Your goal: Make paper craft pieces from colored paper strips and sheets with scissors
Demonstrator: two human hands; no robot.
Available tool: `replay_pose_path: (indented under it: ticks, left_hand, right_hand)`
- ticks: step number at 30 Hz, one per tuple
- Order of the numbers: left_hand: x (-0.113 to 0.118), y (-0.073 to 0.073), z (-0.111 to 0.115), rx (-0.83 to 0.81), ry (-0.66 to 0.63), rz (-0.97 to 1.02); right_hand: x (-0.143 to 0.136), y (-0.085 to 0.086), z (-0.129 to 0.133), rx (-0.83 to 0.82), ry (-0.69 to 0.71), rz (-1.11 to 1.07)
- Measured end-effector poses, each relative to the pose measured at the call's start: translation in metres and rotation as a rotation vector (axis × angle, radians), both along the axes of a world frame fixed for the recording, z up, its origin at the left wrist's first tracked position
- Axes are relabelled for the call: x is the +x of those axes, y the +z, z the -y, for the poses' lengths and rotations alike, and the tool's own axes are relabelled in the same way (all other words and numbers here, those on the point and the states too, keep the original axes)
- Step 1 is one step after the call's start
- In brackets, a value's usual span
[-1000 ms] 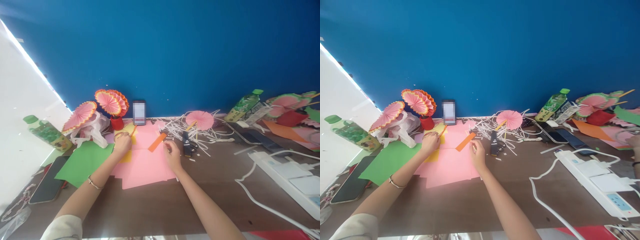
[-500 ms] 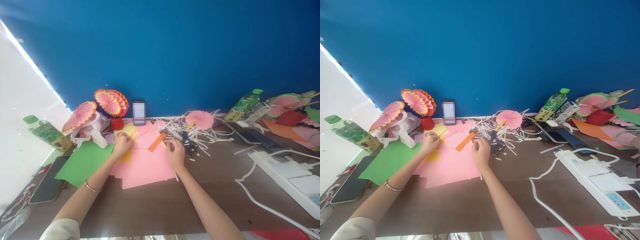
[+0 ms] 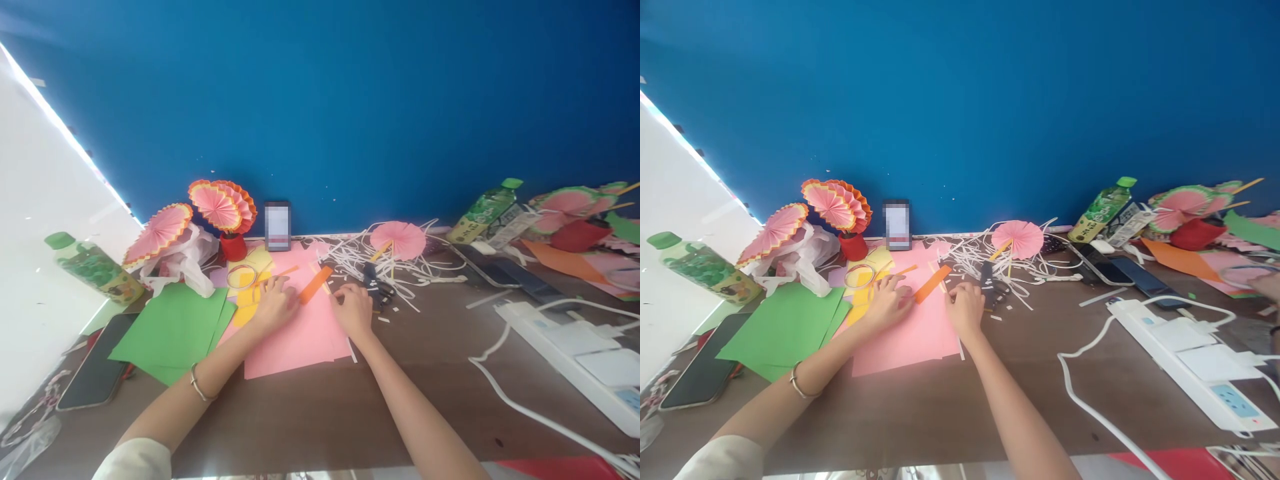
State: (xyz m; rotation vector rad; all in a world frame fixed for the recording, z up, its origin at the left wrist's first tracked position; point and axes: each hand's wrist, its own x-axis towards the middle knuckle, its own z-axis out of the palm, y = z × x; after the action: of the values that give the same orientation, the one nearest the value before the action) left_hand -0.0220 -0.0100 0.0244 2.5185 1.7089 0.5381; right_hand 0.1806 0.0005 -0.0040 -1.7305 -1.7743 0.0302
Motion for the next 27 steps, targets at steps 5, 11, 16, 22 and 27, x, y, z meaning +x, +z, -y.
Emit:
replay_pose_path:
  ticks: [5,11,16,22,27]
  left_hand:
    - [0.013,-0.003,-0.001,0.039,-0.137,-0.037]
    - [0.006,-0.008,-0.008,0.102,-0.151,-0.129]
    - [-0.008,-0.005,-0.011,0.167,-0.112,-0.24]
    - [-0.034,0.007,-0.015,0.142,-0.013,-0.063]
    - [-0.075,0.012,-0.015,0.078,0.262,-0.165]
  right_hand:
    - [-0.001,0.004,0.002,-0.056,-0.007,0.048]
    - [-0.004,0.005,0.003,-0.12,0.007,0.066]
    - [-0.006,-0.002,0.002,-0.047,0.114,-0.027]
    - [-0.017,-0.002,0.007,-0.027,0.203,-0.09]
    - [-0.023,0.0,0.011,-0.058,0.216,-0.093]
